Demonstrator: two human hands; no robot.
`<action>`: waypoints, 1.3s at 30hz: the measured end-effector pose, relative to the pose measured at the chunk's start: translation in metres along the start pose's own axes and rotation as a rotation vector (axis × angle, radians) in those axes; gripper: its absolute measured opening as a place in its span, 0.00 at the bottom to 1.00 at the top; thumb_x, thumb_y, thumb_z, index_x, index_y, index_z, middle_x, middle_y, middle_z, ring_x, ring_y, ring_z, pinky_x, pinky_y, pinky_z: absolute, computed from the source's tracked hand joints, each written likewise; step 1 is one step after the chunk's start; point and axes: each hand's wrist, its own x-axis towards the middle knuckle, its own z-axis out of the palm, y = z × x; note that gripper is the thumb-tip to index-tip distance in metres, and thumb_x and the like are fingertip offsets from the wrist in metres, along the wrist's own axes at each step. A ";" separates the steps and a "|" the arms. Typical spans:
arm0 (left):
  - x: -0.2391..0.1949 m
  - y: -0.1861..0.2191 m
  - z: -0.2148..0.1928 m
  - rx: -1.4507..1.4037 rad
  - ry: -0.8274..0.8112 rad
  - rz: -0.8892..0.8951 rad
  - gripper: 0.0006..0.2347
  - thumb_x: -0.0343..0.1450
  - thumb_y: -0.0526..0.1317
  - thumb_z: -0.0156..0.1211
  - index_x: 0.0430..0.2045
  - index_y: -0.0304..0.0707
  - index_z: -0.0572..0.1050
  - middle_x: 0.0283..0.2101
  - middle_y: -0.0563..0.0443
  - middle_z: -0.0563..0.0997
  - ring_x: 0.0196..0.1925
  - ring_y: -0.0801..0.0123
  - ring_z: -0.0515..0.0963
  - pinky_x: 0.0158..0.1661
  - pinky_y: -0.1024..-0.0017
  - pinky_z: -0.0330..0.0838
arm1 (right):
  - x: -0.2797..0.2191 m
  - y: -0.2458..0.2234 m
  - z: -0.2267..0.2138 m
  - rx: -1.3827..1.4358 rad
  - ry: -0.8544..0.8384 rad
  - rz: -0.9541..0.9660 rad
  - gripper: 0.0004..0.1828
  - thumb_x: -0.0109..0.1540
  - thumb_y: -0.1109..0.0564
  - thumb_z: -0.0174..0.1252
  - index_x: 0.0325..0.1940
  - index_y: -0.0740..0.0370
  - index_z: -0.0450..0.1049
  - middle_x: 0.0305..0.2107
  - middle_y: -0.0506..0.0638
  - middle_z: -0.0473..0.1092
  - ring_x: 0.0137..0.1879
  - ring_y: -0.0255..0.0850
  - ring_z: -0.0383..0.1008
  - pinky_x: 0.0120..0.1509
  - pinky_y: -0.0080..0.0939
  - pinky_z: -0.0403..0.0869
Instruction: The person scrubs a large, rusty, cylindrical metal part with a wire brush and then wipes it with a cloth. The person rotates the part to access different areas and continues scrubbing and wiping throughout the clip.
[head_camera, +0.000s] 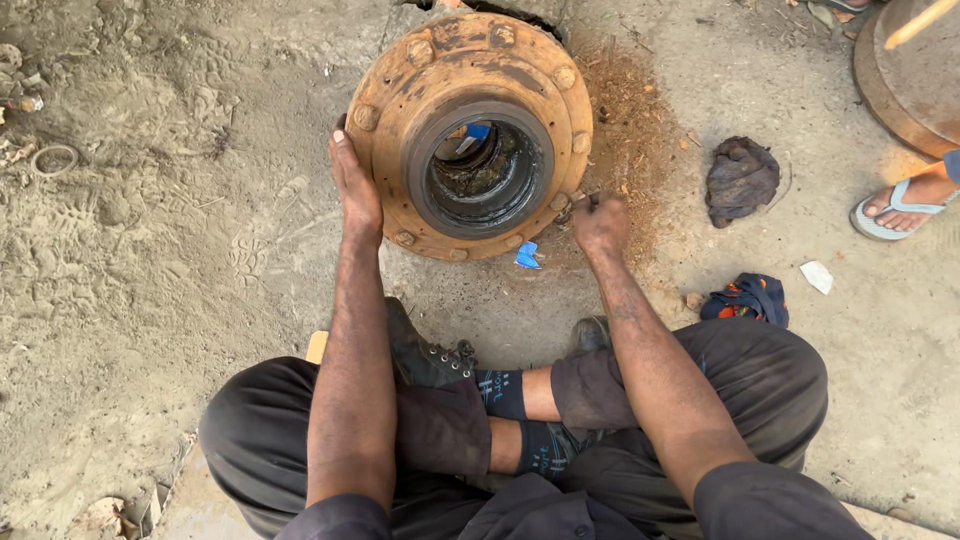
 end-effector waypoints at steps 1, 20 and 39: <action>-0.002 0.003 0.001 -0.006 0.002 -0.029 0.34 0.76 0.63 0.24 0.74 0.41 0.49 0.75 0.35 0.54 0.77 0.49 0.56 0.71 0.46 0.55 | 0.000 -0.003 -0.001 -0.010 0.036 -0.042 0.08 0.63 0.59 0.61 0.37 0.68 0.81 0.25 0.56 0.76 0.25 0.39 0.74 0.28 0.43 0.73; -0.001 -0.015 0.001 0.229 0.085 0.399 0.26 0.83 0.53 0.29 0.68 0.32 0.62 0.70 0.36 0.64 0.72 0.49 0.61 0.71 0.58 0.54 | -0.009 -0.021 0.013 -0.126 0.104 -0.030 0.23 0.62 0.42 0.65 0.34 0.67 0.79 0.25 0.63 0.76 0.31 0.56 0.79 0.39 0.59 0.76; -0.012 0.009 0.000 0.132 0.087 -0.012 0.37 0.76 0.65 0.30 0.73 0.34 0.50 0.78 0.39 0.48 0.81 0.51 0.43 0.75 0.57 0.38 | -0.016 -0.039 -0.007 -0.030 -0.053 -0.054 0.16 0.62 0.48 0.60 0.49 0.56 0.81 0.34 0.61 0.79 0.43 0.59 0.81 0.46 0.58 0.77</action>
